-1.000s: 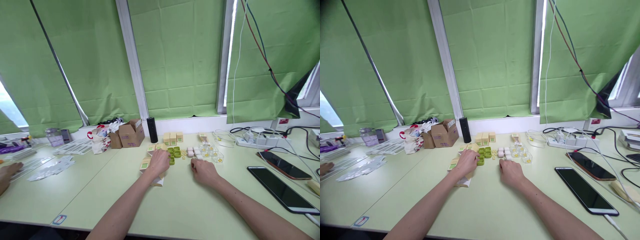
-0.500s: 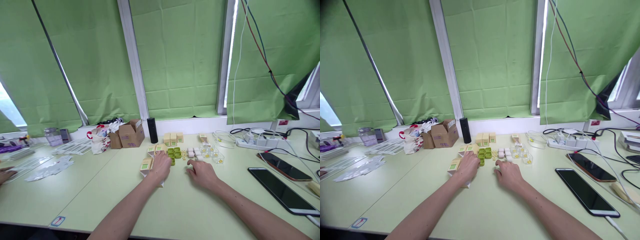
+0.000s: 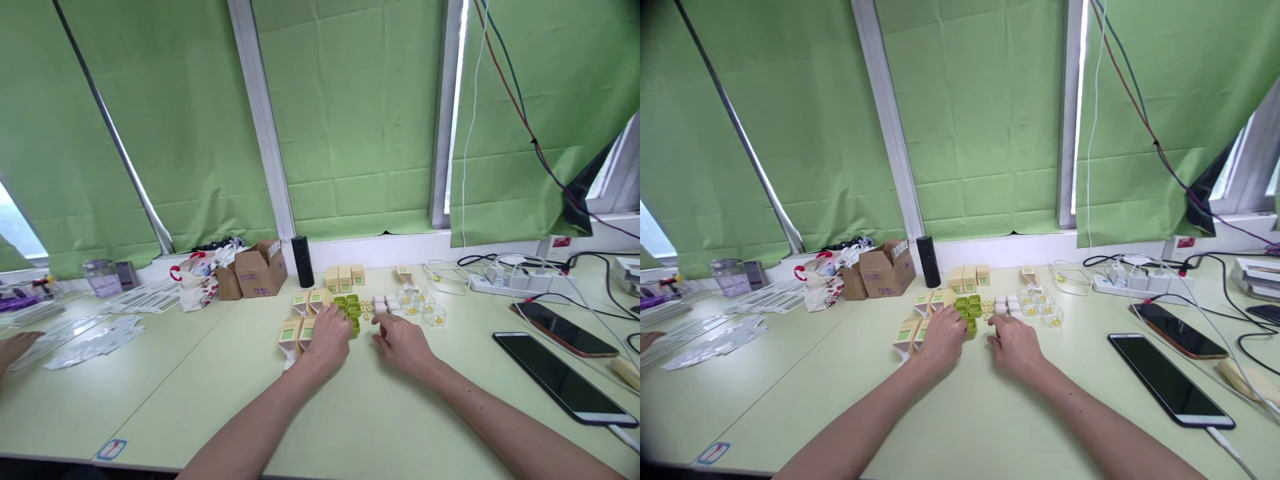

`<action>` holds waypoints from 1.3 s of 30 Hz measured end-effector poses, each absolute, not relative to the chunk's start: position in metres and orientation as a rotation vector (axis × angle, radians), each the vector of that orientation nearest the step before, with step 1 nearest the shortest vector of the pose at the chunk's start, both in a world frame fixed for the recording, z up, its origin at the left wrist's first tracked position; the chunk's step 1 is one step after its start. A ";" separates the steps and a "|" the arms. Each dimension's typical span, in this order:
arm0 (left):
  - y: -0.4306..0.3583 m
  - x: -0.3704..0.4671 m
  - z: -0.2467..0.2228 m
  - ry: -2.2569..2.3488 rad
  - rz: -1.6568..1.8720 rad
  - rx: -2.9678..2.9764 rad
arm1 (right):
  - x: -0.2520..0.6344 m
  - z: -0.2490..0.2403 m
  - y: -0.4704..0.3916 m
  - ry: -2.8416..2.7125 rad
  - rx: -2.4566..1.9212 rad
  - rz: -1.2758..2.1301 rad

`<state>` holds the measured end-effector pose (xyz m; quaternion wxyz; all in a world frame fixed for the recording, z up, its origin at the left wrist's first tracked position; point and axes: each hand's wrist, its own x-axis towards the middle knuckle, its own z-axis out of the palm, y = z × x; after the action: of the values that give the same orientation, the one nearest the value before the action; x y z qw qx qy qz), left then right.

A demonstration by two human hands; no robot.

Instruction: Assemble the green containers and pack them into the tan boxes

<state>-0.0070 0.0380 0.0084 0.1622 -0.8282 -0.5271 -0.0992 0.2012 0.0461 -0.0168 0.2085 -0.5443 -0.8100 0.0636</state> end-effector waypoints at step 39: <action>0.028 0.003 -0.005 -0.992 -1.272 -2.258 | 0.203 -0.026 0.044 -1.808 -0.761 0.294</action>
<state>0.0027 0.0280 -0.0046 0.1824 -0.8000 -0.3515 -0.4506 0.2031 0.0436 -0.0257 0.5470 -0.3212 -0.7631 0.1238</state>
